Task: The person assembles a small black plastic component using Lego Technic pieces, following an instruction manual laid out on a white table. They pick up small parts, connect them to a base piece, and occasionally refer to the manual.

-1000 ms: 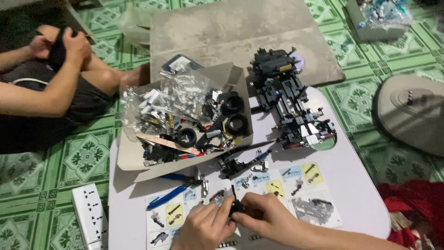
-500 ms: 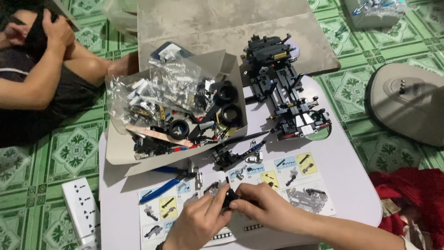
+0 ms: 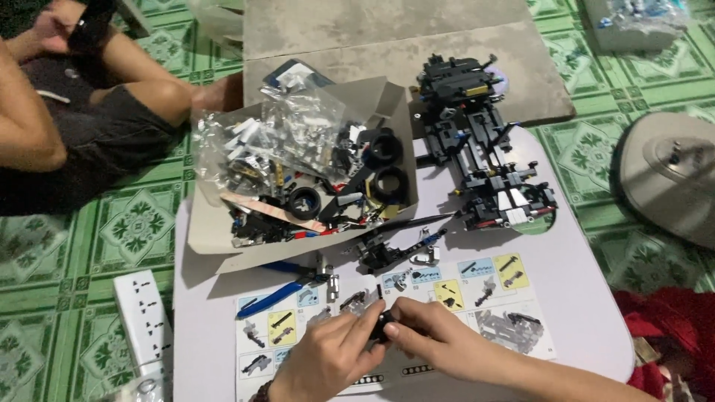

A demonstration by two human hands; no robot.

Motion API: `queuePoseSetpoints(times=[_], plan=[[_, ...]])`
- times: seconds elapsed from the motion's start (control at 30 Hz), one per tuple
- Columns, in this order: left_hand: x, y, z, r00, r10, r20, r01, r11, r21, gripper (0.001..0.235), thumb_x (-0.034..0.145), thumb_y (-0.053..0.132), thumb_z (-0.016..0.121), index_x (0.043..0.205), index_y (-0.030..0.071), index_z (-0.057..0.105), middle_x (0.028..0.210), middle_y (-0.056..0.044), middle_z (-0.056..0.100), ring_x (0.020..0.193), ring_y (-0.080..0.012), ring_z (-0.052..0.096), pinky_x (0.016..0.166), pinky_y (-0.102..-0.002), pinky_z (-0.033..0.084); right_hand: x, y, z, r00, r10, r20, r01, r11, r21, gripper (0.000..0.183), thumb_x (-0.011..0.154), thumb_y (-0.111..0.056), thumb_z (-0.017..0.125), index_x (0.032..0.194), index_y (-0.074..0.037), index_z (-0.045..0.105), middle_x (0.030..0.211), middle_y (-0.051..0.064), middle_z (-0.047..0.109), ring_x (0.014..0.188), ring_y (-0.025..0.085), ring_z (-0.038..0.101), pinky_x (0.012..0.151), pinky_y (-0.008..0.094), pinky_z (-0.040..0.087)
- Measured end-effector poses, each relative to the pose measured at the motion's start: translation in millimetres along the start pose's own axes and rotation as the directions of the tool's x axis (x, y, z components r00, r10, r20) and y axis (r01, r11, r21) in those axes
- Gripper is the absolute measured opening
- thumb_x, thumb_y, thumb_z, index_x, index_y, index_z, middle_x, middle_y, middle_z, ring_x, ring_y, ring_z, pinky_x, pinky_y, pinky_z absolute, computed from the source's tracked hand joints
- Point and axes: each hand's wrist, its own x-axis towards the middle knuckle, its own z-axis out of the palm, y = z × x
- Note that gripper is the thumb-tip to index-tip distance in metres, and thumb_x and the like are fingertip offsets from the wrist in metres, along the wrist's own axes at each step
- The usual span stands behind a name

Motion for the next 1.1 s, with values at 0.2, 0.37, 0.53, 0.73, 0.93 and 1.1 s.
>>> queuePoseSetpoints(times=[0.2,0.37,0.53,0.73,0.93,1.1], plan=[[1.5,3.5,-1.6,1.0,-0.023,-0.016,0.024,1.0,0.007,0.048,0.084,0.015,0.068,0.122,-0.008,0.051,0.075,-0.014,0.063,0.062,-0.0215,0.059,0.044,-0.035,0.044,2.9,17.8,-2.6,1.0,-0.001,-0.011,0.001,1.0,0.003,0.031,0.09,-0.034,0.055,0.074,-0.007,0.051,0.056,0.005,0.056,0.051,0.013,0.05,0.049,0.026,0.037],[7.9,9.8,-11.7,0.978,-0.195,0.069,0.206,0.95,-0.236,0.049,0.09,0.026,0.058,0.13,0.0,0.046,0.101,-0.016,0.065,0.078,-0.0258,0.064,0.064,-0.038,0.051,1.4,3.3,-2.7,1.0,0.027,-0.01,-0.028,0.999,-0.044,0.031,0.09,-0.036,0.053,0.076,-0.008,0.053,0.057,0.004,0.056,0.05,0.012,0.048,0.048,0.025,0.035],[5.8,8.5,-9.2,0.855,-0.467,0.224,0.518,0.781,-0.349,0.046,0.092,0.046,0.042,0.102,0.005,0.058,0.069,-0.006,0.058,0.053,-0.0162,0.054,0.045,-0.032,0.038,0.6,6.7,-4.6,0.999,-0.034,-0.029,0.034,0.999,-0.01,0.027,0.091,-0.033,0.054,0.08,-0.008,0.053,0.059,0.003,0.055,0.054,0.011,0.049,0.05,0.025,0.037],[1.9,7.5,-1.0,0.728,-0.541,0.421,0.678,0.66,-0.325,0.029,0.098,0.033,0.043,0.079,0.012,0.045,0.065,-0.004,0.049,0.053,-0.019,0.045,0.051,-0.034,0.031,-1.2,1.4,-2.1,0.999,-0.03,0.023,0.028,0.998,0.064,0.025,0.09,-0.031,0.055,0.087,-0.006,0.054,0.065,0.005,0.059,0.06,0.011,0.053,0.053,0.025,0.042],[0.3,5.6,0.6,0.736,-0.534,0.416,0.662,0.695,-0.28,0.032,0.098,0.037,0.041,0.079,0.012,0.042,0.063,-0.004,0.047,0.052,-0.0194,0.042,0.049,-0.035,0.029,0.3,4.1,-3.0,0.996,0.028,0.081,-0.026,1.0,-0.017,0.034,0.093,-0.036,0.048,0.073,-0.008,0.049,0.06,0.005,0.06,0.051,0.011,0.051,0.048,0.024,0.038],[2.3,8.0,-1.7,0.662,-0.547,0.513,0.735,0.608,-0.301,0.03,0.098,0.037,0.041,0.08,0.012,0.043,0.055,-0.004,0.041,0.048,-0.0183,0.039,0.052,-0.034,0.028,0.7,7.8,-2.5,0.996,-0.03,0.083,0.033,0.999,-0.037,0.034,0.092,-0.037,0.048,0.075,-0.009,0.05,0.061,0.005,0.062,0.053,0.012,0.056,0.048,0.024,0.04]])
